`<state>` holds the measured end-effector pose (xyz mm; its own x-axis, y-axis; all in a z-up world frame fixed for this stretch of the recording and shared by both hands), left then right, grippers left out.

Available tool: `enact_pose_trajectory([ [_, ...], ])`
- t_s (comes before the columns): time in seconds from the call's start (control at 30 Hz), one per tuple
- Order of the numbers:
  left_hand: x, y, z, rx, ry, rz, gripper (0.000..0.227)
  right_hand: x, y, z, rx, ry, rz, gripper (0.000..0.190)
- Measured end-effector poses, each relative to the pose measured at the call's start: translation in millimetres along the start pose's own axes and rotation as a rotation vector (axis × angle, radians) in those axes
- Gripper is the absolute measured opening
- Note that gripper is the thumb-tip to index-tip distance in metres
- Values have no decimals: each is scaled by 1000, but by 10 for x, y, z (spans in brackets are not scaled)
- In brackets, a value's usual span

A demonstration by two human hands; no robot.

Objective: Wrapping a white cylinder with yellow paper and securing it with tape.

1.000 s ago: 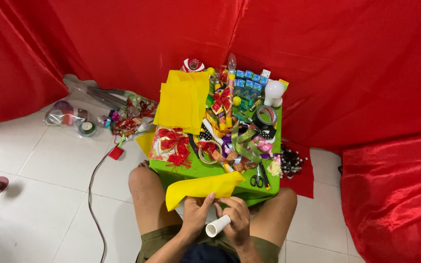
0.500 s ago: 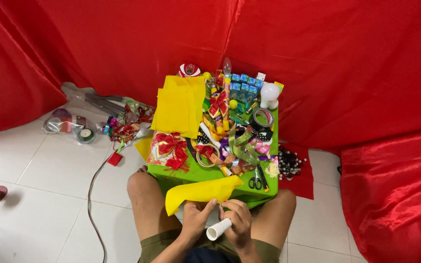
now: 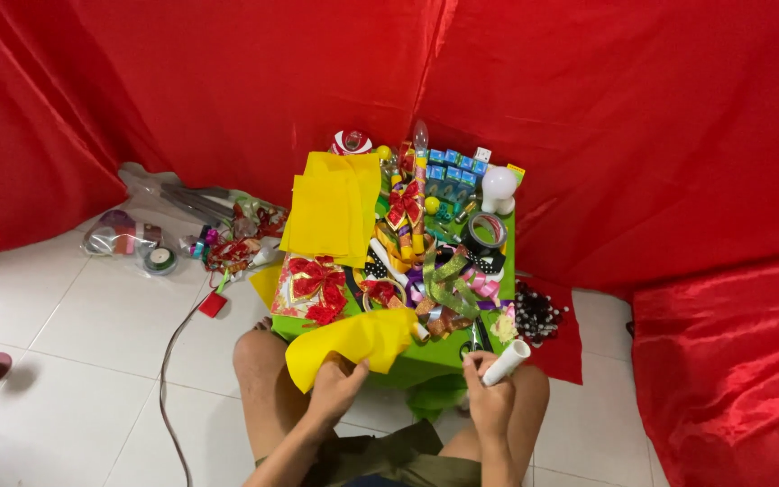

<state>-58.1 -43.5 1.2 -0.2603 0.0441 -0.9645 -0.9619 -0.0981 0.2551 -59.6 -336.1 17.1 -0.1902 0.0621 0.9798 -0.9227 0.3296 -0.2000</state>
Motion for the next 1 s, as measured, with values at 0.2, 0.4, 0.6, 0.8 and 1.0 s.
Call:
enact_pose_trajectory([
  [0.2, 94, -1207, 401, -95, -279, 222, 27, -861, -846, 496, 109, 793, 173, 23],
  [0.4, -1152, -1675, 471, -114, -186, 66, 39, -1165, -1175, 585, 179, 1039, 282, 36],
  [0.6, -1076, -2436, 557, -319, -889, -376, 13, -1298, -1118, 568, 266, 1058, 285, 31],
  [0.8, -1225, -2394, 256, -220, -1406, -70, 80, -1414, -1080, 641, 246, 1072, 244, 33],
  [1.0, -435, -2880, -185, -138, -1578, 64, 78, -1185, -1127, 651, 110, 1065, 364, 26],
])
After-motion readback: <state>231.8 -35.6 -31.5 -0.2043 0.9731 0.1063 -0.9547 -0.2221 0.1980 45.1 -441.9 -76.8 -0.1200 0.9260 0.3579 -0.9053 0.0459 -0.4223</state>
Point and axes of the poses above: each hand's wrist, its own y-axis away from the middle knuckle, its own z-axis out of the back of the hand, x = y × z, the point moved 6 cm from there along -y, towards the middle knuckle, and after that the axes turned 9 degrees about -y, right-handed, at the moved point
